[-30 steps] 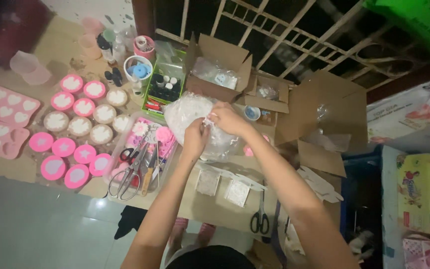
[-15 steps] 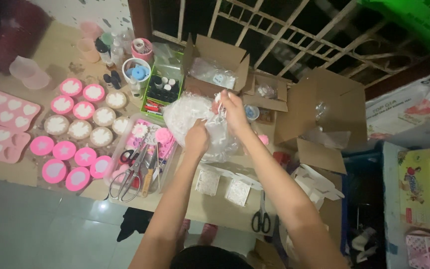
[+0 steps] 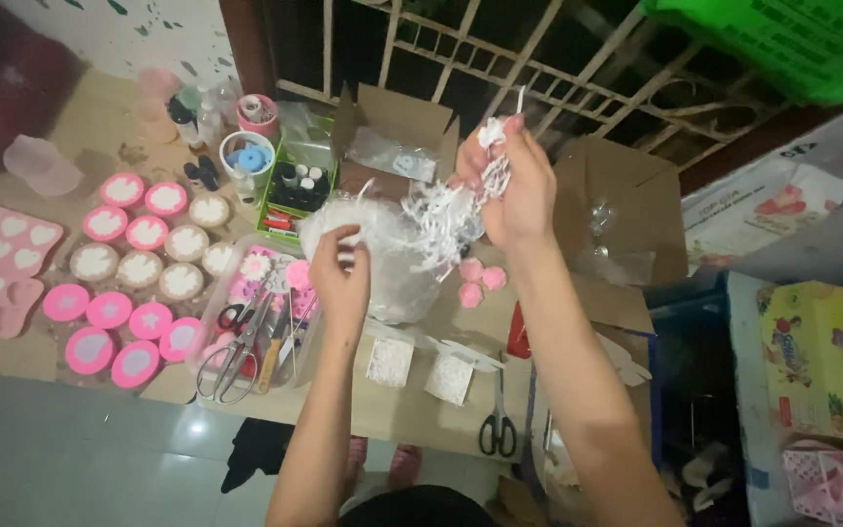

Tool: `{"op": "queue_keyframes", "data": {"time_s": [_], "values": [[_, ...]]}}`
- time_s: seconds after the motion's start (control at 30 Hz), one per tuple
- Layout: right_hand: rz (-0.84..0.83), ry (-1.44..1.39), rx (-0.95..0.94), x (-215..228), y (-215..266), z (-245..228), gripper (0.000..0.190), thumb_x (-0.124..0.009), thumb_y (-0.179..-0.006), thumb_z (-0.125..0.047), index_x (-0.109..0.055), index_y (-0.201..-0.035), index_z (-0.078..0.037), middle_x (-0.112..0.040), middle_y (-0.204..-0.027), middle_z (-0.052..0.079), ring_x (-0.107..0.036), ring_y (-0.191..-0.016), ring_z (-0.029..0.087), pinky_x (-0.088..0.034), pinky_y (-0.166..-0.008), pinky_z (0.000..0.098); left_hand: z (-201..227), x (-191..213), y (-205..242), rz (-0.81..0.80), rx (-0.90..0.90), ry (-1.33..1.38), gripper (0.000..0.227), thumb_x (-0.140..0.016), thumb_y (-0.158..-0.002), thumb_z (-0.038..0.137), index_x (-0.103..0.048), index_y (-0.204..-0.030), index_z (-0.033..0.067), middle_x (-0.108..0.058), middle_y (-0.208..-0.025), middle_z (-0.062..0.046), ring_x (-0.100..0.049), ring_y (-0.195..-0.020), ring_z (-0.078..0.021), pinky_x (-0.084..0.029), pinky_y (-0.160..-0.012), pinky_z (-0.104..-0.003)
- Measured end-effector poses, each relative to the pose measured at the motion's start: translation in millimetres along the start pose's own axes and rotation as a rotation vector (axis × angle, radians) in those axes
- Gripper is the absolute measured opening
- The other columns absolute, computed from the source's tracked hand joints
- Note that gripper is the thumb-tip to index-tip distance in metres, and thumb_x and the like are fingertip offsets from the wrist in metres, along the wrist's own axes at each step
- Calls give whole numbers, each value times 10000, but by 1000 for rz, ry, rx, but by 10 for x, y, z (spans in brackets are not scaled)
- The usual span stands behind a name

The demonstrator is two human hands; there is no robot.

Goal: The person assembles small white boxes, places a pink item inside a box with tissue paper or shredded material, and closes the box, repeating the process with another item.

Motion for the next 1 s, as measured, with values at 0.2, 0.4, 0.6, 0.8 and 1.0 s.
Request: {"op": "queue_keyframes", "data": {"time_s": [0.2, 0.4, 0.6, 0.8, 1.0], "values": [[4, -207, -70, 171, 178, 187, 480, -490, -1111, -445, -515, -821, -62, -518, -739, 85, -482, -690, 223, -437, -684, 390, 978, -211, 157, -585, -281, 435, 642, -703, -951, 218, -430, -1495, 17, -545, -1433, -107, -517, -1310, -180, -417, -1092, -314], [362, -117, -125, 612, 666, 411, 364, -544, -1045, -340, -607, -834, -50, -599, -817, 106, -559, -714, 271, -395, -624, 417, 136, -680, 316, -443, 324, 772, 448, -512, -1099, 360, -651, -1212, -51, -711, -1067, -108, -650, -890, -177, -529, -764, -337], [555, 109, -62, 940, 1394, 1063, 196, -567, -843, -95, -621, -1026, -50, -633, -980, 79, -620, -907, 237, -437, -748, 391, 138, -820, 538, -219, 305, 1005, 362, -510, -1130, 326, -588, -1113, -27, -662, -1012, -85, -634, -913, -174, -543, -808, -352], [557, 236, -33, 286, 1634, 1076, 410, -574, -1005, -236, -548, -1359, -30, -639, -1299, 96, -615, -1179, 183, -502, -996, 317, 194, -1002, 957, -90, 157, 696, 226, -532, -1035, 171, -605, -1163, 0, -651, -1047, -54, -588, -962, -140, -507, -861, -302], [515, 726, 68, 430, 1863, 1156, 368, -561, -1069, -261, -657, -1284, 21, -702, -1245, 107, -643, -1140, 171, -503, -1001, 319, 274, -881, 1047, -11, 260, 818, 202, -505, -993, 72, -598, -1152, -9, -671, -1041, -100, -623, -925, -185, -532, -831, -344]]}}
Point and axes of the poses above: each hand's wrist, its own y-axis away from the middle knuckle, its own x-axis out of the back of the hand, z = x × y, the point moved 1 cm from there along -y, towards the middle knuckle
